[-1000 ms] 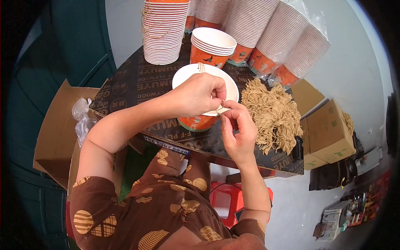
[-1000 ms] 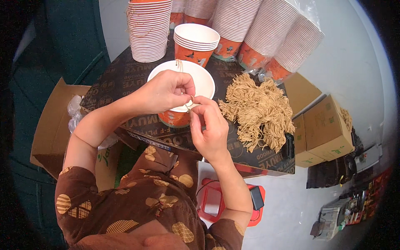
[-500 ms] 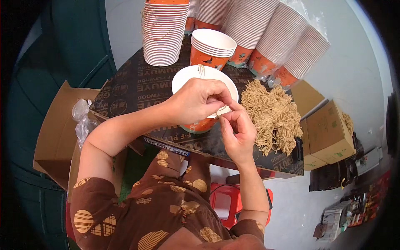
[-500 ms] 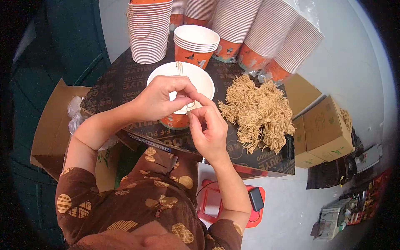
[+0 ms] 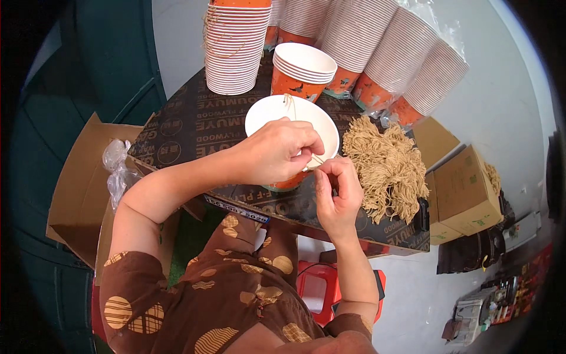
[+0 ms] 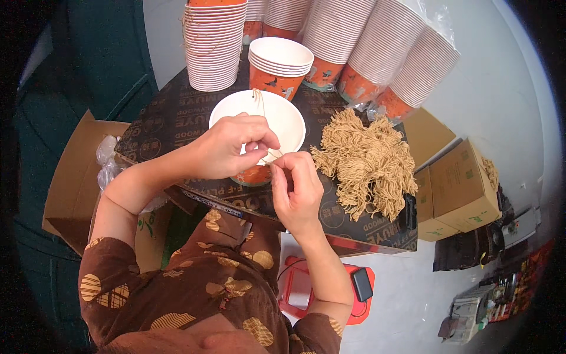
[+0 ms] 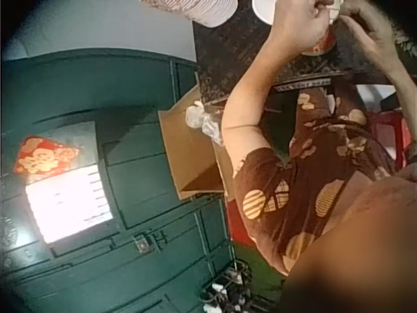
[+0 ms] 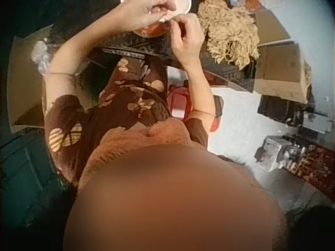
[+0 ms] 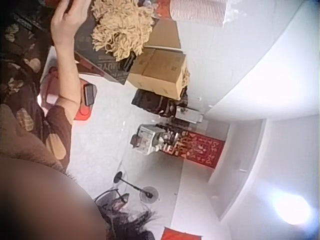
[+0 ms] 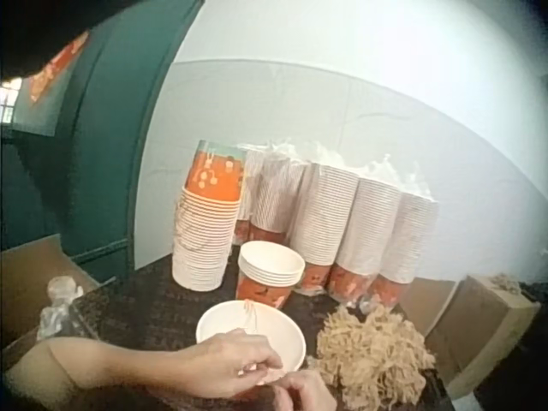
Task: The person is tying thin strings across the openings of paper bowls.
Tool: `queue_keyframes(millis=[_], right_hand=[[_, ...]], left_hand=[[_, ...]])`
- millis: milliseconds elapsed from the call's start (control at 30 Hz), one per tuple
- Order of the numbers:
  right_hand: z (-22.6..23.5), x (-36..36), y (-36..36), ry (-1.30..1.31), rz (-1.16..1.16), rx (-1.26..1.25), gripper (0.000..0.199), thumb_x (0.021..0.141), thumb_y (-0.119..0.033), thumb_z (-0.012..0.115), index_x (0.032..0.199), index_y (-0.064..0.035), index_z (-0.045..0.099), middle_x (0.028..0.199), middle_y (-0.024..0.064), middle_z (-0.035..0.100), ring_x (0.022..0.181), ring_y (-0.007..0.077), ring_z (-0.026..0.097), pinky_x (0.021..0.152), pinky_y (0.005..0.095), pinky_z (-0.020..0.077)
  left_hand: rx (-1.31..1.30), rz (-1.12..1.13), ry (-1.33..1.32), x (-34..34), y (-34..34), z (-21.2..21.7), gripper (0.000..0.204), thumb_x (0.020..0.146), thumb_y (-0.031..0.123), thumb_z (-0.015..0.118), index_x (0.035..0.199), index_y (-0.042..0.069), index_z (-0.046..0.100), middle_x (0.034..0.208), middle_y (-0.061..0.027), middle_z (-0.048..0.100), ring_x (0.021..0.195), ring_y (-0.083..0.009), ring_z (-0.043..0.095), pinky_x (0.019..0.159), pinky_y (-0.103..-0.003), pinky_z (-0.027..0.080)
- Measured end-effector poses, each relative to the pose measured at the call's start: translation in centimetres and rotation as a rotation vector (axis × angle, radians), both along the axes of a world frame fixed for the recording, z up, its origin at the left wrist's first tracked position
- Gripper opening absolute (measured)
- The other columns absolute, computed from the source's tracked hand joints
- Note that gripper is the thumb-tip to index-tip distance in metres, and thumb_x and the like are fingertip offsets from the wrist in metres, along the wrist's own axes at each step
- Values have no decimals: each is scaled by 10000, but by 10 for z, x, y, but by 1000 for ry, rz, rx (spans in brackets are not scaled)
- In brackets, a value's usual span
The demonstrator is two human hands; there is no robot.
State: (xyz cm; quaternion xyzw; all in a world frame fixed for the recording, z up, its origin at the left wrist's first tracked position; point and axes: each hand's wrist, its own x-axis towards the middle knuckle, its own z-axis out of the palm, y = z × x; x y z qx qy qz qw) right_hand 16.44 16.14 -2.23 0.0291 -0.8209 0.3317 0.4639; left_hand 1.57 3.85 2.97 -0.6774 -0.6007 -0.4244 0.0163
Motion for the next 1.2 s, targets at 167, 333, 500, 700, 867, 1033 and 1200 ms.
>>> queue_keyframes(millis=[167,333,500,700,867,1033,1200], right_hand=[[-5,0,-2,32,-51,-43,103,880,69,649,928,3,587,819,86,553,655,163,532,590,279,441],[-10,-3,-3,67,-84,-143,90,889,60,654,941,7,602,791,63,566,655,132,535,594,264,441],[-14,-7,-7,76,-92,-221,92,888,50,665,939,7,602,790,62,583,651,119,544,597,255,449],[-17,-5,-4,58,-83,-209,89,910,30,663,956,1,593,816,32,563,676,90,514,612,227,432],[-6,-4,-5,54,-130,-15,118,854,61,694,924,1,620,770,80,555,612,151,533,557,276,437],[-3,-4,-3,80,-129,107,138,837,80,687,940,-1,644,759,90,551,616,185,542,546,291,436],[-3,0,-6,67,-95,83,151,836,83,686,957,-2,655,792,81,559,627,163,537,538,282,429]], left_hand=[[15,31,90,1,-6,-6,92,808,16,679,893,32,648,807,-66,625,740,-236,579,778,-357,447],[-4,4,82,6,-9,-4,102,783,34,706,827,61,617,795,-47,620,742,-232,577,778,-353,433],[31,-35,90,6,-9,-7,111,776,19,713,830,58,624,789,-50,619,768,-229,578,782,-351,437],[9,-51,27,4,-10,-8,113,770,4,716,838,50,638,784,-54,631,789,-230,590,793,-350,451],[16,-47,41,3,-9,-9,96,776,15,712,835,43,642,779,-57,635,787,-224,595,799,-350,453],[-12,-36,28,2,-7,-5,78,786,31,708,839,37,651,764,-65,636,784,-221,598,803,-353,455],[-111,-10,-56,2,-5,-1,89,795,33,709,876,22,673,788,-81,655,819,-242,609,799,-369,470]])
